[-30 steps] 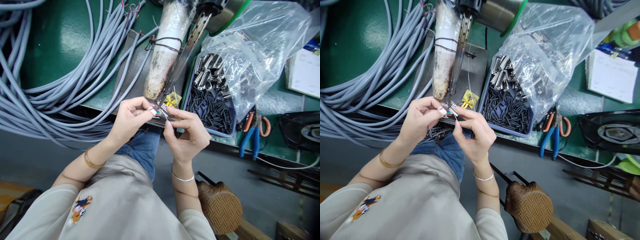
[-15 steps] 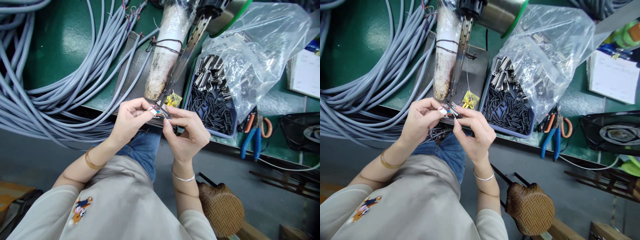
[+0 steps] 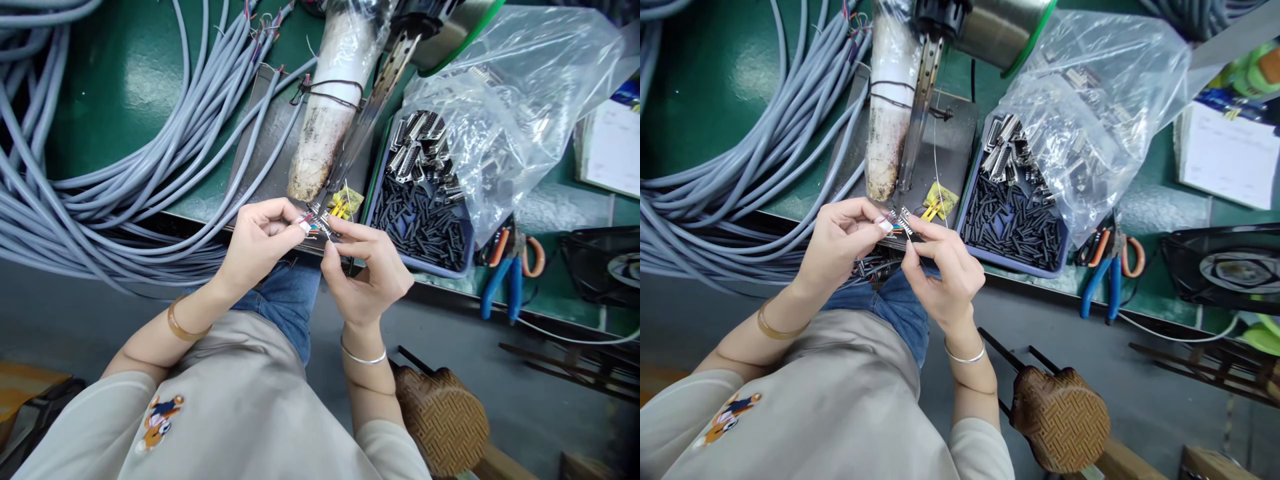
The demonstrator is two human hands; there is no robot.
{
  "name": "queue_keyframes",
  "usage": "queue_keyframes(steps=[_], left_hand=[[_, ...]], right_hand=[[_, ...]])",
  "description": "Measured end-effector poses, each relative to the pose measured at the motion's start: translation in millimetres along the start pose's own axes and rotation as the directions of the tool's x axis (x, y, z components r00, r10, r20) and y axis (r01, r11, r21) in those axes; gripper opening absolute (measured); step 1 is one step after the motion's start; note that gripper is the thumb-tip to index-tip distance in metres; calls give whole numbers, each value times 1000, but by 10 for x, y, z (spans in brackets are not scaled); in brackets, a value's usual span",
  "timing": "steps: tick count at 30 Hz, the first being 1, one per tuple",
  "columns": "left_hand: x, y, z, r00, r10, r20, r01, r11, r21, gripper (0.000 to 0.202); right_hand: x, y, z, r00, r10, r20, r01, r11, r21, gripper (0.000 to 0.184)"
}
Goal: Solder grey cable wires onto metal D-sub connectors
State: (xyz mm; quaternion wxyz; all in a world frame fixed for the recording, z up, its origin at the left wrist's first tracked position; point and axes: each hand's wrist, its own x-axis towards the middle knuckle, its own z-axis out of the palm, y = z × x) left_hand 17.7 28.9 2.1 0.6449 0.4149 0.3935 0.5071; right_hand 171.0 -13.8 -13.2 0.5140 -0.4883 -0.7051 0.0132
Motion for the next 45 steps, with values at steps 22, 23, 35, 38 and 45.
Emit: queue_keyframes(steps=[22,23,35,38,45], left_hand=[[-30,-22,0,999,-16,-32,20,994,112,12],[-32,-22,0,999,-16,-32,19,994,107,11],[-84,-29,2,1000,1,-18,1,996,93,12],[-82,-49,9,999,33,-18,-31,994,106,11],[-71,-94,29,989,143,-42,-132,972,195,12]], right_hand=[[-52,6,-3,999,-43,-5,43,995,-90,18],[-54,5,-3,999,-51,-8,50,994,-93,19],[-65,-46,4,999,-22,-40,18,995,-102,19],[-39,-56,6,998,51,-29,-53,997,-64,18],[34,-53,13,996,87,6,-86,995,-58,15]])
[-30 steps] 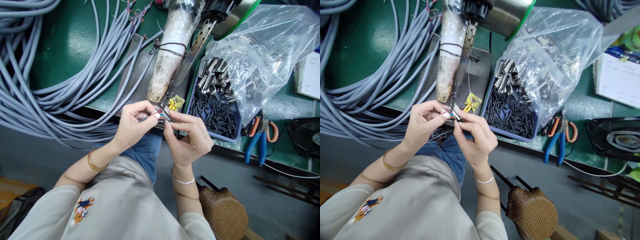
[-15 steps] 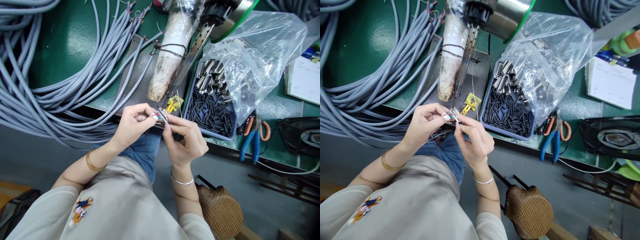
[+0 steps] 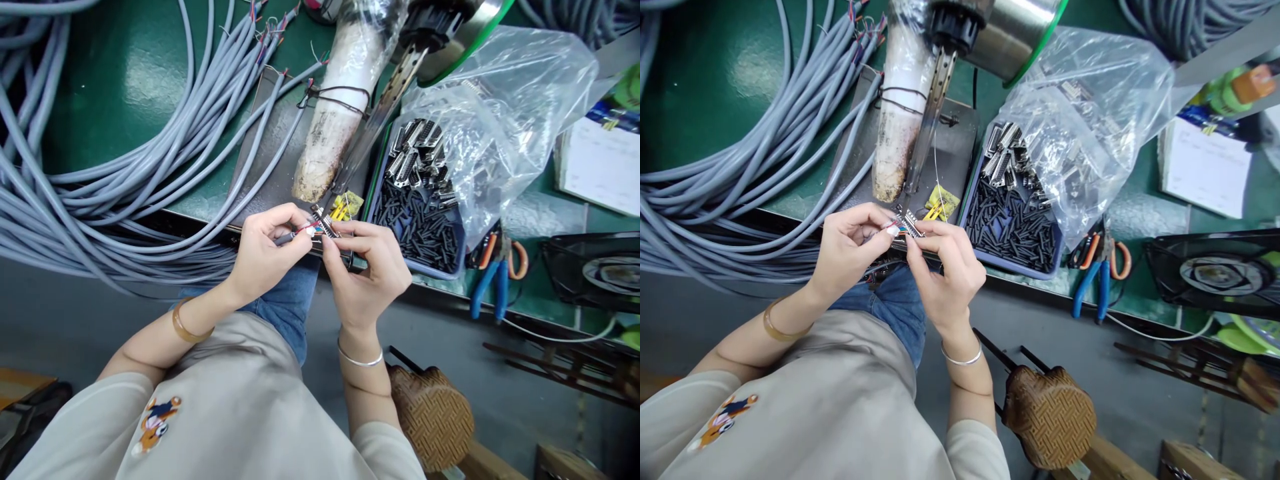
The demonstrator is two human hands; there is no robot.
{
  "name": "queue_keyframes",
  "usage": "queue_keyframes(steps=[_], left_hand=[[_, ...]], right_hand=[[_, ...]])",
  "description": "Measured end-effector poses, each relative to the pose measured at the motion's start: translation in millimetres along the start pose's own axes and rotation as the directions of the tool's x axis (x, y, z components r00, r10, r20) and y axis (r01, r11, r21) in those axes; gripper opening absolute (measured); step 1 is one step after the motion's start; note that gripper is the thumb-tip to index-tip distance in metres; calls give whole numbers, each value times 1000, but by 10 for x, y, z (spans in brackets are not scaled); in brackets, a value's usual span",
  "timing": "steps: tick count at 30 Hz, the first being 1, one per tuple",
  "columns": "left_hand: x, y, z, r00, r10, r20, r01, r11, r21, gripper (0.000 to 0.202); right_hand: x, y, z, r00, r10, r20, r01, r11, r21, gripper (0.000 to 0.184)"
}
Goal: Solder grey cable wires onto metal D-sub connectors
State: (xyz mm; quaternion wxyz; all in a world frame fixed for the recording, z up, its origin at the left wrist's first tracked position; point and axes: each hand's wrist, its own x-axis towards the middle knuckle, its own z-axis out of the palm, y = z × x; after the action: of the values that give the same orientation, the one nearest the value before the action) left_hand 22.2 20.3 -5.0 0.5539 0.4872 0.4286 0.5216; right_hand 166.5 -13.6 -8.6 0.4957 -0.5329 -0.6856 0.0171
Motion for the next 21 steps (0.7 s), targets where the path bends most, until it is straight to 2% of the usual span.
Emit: queue_keyframes(steps=[15,21], left_hand=[[11,9,-11,1000,23,7,-23,1000,-6,13],[8,4,-12,997,71,2,-71,997,-17,12]], right_hand=[[53,-18,-14,1000,-10,-21,10,1000,0,15],[63,-16,-2,1000,-17,-21,18,999,27,18]])
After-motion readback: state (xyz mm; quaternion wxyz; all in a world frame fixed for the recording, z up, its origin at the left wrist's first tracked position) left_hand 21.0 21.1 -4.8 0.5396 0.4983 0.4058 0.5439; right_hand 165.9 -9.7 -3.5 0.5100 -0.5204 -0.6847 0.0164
